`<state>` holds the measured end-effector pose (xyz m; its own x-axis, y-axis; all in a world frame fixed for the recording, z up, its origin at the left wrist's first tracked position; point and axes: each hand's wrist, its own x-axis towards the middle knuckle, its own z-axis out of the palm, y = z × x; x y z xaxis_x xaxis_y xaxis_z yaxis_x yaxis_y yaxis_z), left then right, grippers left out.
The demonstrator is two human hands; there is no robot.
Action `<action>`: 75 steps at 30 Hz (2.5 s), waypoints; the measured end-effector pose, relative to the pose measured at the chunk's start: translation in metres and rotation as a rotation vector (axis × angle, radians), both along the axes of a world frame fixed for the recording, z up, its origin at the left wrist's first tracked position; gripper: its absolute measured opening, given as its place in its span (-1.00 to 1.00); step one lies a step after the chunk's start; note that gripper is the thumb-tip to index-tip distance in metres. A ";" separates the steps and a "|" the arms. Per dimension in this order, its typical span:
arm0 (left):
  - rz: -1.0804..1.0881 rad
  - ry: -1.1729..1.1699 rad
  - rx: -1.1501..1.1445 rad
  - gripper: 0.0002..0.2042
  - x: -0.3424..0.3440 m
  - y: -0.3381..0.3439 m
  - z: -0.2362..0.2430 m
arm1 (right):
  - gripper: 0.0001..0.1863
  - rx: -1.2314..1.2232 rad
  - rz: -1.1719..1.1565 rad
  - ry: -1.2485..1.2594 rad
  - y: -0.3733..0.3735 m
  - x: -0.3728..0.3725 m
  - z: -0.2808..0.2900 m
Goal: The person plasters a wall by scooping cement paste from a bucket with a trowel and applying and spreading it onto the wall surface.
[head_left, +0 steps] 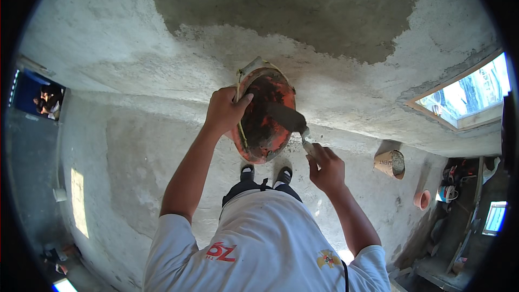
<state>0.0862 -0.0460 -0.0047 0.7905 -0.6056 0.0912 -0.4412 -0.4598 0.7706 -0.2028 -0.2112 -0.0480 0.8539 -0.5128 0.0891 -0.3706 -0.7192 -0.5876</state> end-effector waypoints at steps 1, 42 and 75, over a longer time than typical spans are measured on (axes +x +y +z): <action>-0.009 0.020 0.002 -0.67 0.000 -0.001 0.001 | -0.67 -0.115 0.054 0.106 0.002 0.000 -0.011; -0.385 -0.011 0.382 -0.69 -0.031 -0.054 -0.018 | -0.75 -0.357 0.619 0.783 0.009 0.089 0.028; -0.513 0.225 0.218 -0.75 -0.019 -0.076 -0.043 | -0.61 1.284 -0.015 0.547 -0.076 -0.026 0.011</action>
<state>0.0669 -0.1221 -0.0479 0.3776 -0.9010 -0.2135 -0.4860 -0.3891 0.7826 -0.2290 -0.2871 -0.0366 0.6209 0.0097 -0.7838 -0.7674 0.2116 -0.6053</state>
